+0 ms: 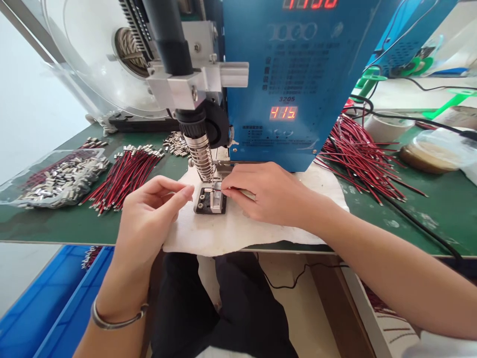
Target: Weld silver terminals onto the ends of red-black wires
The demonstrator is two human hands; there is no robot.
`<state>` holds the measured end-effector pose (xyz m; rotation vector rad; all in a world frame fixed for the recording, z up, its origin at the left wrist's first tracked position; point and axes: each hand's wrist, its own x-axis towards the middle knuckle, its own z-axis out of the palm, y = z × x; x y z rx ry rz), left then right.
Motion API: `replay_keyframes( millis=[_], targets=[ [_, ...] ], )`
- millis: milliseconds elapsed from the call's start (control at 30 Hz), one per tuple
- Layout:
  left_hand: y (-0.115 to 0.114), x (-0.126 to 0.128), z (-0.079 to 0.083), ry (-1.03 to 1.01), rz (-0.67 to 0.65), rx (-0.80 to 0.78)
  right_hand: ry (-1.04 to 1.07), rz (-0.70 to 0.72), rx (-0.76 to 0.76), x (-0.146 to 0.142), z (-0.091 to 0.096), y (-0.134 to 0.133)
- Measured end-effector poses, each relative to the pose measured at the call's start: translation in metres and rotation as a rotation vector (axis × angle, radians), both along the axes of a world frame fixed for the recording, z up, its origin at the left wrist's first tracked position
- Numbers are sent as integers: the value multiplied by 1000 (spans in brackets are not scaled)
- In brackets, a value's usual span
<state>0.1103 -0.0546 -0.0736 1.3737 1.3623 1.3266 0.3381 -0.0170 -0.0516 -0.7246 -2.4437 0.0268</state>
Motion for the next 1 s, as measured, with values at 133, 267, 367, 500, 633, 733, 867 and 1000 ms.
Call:
replay_keyframes(
  millis=[133, 267, 367, 500, 633, 733, 867, 1000],
  targets=[
    [1, -10, -5, 46, -22, -44, -1, -5, 8, 0, 1, -1],
    [1, -10, -8, 85, -23, -39, -4, 3, 17, 0, 2, -1],
    [1, -8, -7, 102, -17, -42, -5, -3, -3, 0, 1, 0],
    [1, -7, -5, 105, -23, -41, -3, -14, -15, 1, 1, 0],
    [0, -8, -5, 111, -27, -41, 12, -19, 13, 0, 0, -1],
    [0, -8, -7, 122, -30, -40, 16, -42, 28, -1, 1, -1],
    [1, -8, -7, 130, -34, -42, 12, -54, 41, -2, 1, -1],
    [2, -7, -7, 131, -35, -41, 14, -53, 50, -2, 1, -1]
  ],
)
